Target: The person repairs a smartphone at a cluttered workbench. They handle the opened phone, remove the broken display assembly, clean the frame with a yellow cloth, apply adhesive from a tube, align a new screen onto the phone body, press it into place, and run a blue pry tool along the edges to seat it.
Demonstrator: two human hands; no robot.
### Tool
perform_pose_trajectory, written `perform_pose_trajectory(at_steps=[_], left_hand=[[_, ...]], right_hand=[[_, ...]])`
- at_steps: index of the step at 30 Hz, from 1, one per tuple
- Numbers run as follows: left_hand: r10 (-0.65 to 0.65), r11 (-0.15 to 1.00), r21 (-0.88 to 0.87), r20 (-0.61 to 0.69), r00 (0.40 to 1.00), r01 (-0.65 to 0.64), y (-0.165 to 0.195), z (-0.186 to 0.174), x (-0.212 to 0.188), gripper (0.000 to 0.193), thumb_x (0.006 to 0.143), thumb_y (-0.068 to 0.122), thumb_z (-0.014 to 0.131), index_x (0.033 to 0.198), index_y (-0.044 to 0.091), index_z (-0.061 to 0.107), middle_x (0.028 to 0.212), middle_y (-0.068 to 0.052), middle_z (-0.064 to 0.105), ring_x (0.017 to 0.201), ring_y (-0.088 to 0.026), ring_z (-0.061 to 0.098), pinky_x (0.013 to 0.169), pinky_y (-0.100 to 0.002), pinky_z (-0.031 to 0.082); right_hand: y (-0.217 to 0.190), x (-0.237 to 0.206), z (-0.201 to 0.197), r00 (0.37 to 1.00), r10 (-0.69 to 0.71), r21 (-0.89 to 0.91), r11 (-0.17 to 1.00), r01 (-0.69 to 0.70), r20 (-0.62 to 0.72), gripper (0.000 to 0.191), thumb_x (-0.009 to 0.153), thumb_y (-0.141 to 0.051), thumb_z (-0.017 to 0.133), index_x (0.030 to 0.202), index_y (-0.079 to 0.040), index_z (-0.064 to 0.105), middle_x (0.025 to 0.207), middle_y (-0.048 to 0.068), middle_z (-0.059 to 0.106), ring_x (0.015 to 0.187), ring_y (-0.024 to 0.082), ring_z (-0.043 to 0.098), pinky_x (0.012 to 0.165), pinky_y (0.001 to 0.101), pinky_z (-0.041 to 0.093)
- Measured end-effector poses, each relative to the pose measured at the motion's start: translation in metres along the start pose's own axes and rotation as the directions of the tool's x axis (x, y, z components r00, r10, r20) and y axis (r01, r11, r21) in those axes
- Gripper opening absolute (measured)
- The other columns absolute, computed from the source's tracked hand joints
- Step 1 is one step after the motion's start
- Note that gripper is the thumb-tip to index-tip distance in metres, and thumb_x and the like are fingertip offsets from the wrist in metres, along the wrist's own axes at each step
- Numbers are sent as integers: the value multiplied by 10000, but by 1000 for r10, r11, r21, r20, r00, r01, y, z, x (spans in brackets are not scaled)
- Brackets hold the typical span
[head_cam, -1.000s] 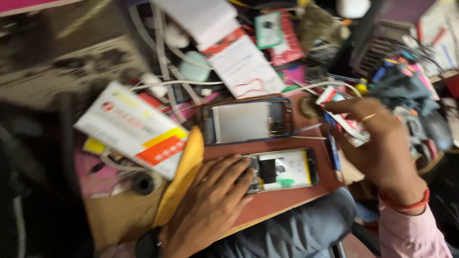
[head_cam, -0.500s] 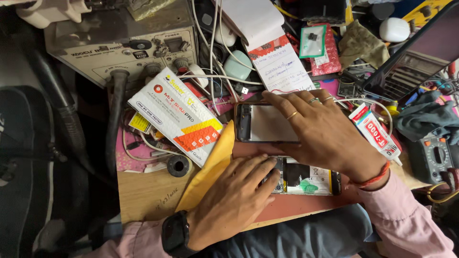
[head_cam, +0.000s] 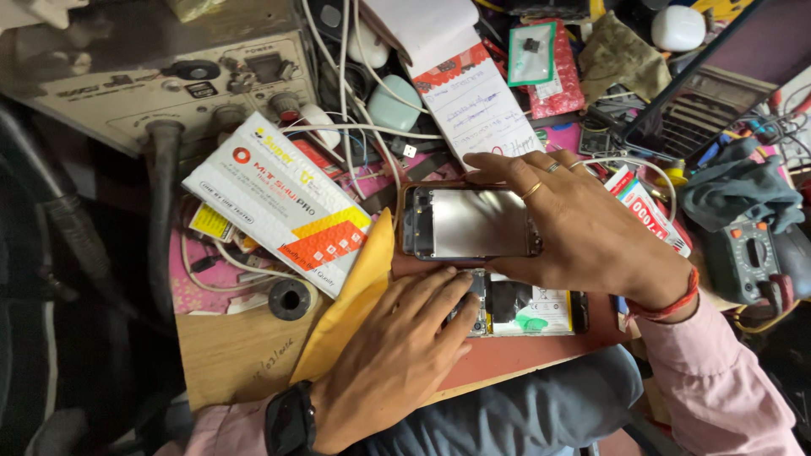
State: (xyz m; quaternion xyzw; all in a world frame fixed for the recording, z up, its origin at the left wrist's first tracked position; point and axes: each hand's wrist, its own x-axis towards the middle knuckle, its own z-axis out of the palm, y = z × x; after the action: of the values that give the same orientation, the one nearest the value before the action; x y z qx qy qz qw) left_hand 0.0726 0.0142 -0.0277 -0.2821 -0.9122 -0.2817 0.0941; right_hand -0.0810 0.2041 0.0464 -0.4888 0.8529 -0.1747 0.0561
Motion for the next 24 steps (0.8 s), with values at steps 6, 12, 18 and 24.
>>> perform_pose_trajectory(at_steps=[6,12,18,24], left_hand=[[-1,1000,23,9,1000,1,1,0,2,497,903,270,679,1285,-38,600,1389,-198,560,1329,-349,506,1087,-494,399],[1,1000,16,13,1000,-1,1,-2,2,496,906,267,679,1287,-39,598,1394,-197,557,1313,-346,511,1080,-494,400],[1,1000,9,11,1000,-1,2,-2,3,498,895,271,685,1273,-42,598,1396,-212,552,1319,-354,512,1081,-493,403],[-2,1000,1,14,1000,2,1,0,5,488,890,263,691,1263,-39,601,1392,-213,552,1321,-350,511,1072,-493,406]], right_hand=[[4,-1,-3,999,8,119,993,-13,45,923,627,-245,860,1426,-22,456,1265,199,660,1155,398,620,952,480,480],[10,-7,-5,999,-46,94,995,45,15,678,662,-264,803,1278,-43,624,1214,168,677,1100,369,647,919,465,496],[12,-14,-5,982,-100,114,986,119,-159,299,858,-141,745,1148,-70,723,1178,94,732,1057,282,695,891,417,500],[14,-24,-7,959,-42,80,995,67,-282,236,898,-71,784,1126,-61,727,987,67,733,900,246,694,881,391,476]])
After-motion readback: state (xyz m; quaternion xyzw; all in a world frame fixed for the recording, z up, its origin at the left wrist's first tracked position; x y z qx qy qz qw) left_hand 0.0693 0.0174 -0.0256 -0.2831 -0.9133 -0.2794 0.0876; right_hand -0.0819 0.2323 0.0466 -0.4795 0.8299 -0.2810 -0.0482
